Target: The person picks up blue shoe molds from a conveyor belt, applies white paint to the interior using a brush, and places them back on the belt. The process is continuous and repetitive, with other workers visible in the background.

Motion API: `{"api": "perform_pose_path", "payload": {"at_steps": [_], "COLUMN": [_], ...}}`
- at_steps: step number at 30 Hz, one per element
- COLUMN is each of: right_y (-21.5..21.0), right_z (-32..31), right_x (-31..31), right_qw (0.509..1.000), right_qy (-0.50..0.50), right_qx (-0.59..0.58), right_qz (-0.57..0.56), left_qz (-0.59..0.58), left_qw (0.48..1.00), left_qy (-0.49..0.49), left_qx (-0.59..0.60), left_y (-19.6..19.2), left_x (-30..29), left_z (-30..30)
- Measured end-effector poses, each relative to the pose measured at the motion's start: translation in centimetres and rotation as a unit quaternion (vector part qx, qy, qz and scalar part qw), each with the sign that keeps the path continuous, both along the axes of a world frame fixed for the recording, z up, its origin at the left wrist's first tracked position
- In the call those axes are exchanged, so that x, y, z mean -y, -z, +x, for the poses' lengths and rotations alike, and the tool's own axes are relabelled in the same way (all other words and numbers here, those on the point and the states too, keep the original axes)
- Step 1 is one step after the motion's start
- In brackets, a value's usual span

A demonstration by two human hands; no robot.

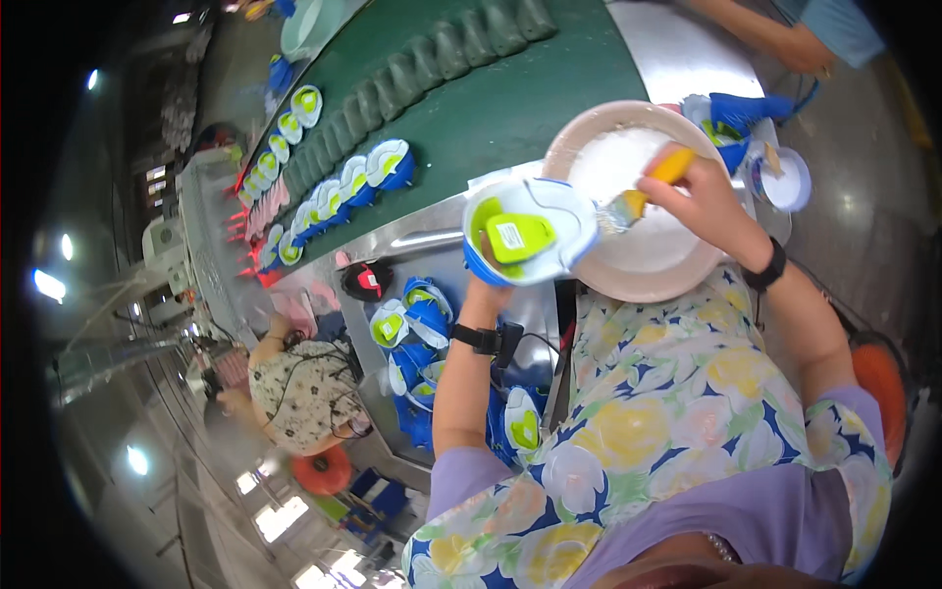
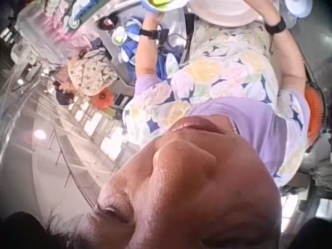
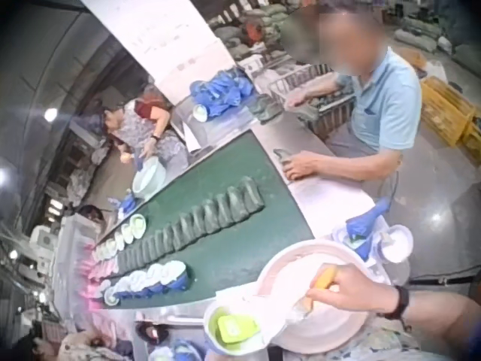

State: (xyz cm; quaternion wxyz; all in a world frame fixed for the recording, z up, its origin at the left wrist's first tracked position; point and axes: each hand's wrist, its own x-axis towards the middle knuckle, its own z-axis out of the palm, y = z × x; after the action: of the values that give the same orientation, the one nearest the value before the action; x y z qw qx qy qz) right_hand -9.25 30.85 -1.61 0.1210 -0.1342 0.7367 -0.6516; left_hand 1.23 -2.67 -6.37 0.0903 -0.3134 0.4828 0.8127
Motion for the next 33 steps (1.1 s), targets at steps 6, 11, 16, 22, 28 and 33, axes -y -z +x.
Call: {"api": "perform_pose_path", "payload": {"at_steps": [6, 11, 16, 22, 28, 33], "right_y": [1.7, 4.1, 4.8, 4.9, 4.4, 3.8], "right_z": [1.0, 1.7, 1.2, 1.0, 0.0, -0.5], "right_x": [-0.3, 0.3, 1.5, 2.4, 3.6, 3.7], "right_qw": [0.987, 0.976, 0.965, 0.96, 0.964, 0.967], "right_qy": [0.077, 0.084, 0.109, 0.131, 0.114, 0.134], "right_qx": [0.14, 0.199, 0.233, 0.226, 0.214, 0.194], "right_qz": [-0.036, -0.002, 0.04, 0.097, 0.106, 0.097], "left_qz": [0.097, 0.098, 0.079, 0.015, 0.158, 0.101], "left_qw": [0.982, 0.968, 0.963, 0.958, 0.933, 0.963], "left_qy": [-0.062, -0.174, -0.22, -0.254, -0.269, -0.225], "left_qx": [-0.151, -0.151, -0.135, -0.131, -0.177, -0.108], "left_y": [4.0, 11.8, 18.4, 22.4, 25.4, 25.1], "left_x": [10.9, 21.7, 27.5, 30.2, 31.5, 24.4], "left_z": [-7.7, -14.4, -17.0, -18.9, -15.9, -16.2]}}
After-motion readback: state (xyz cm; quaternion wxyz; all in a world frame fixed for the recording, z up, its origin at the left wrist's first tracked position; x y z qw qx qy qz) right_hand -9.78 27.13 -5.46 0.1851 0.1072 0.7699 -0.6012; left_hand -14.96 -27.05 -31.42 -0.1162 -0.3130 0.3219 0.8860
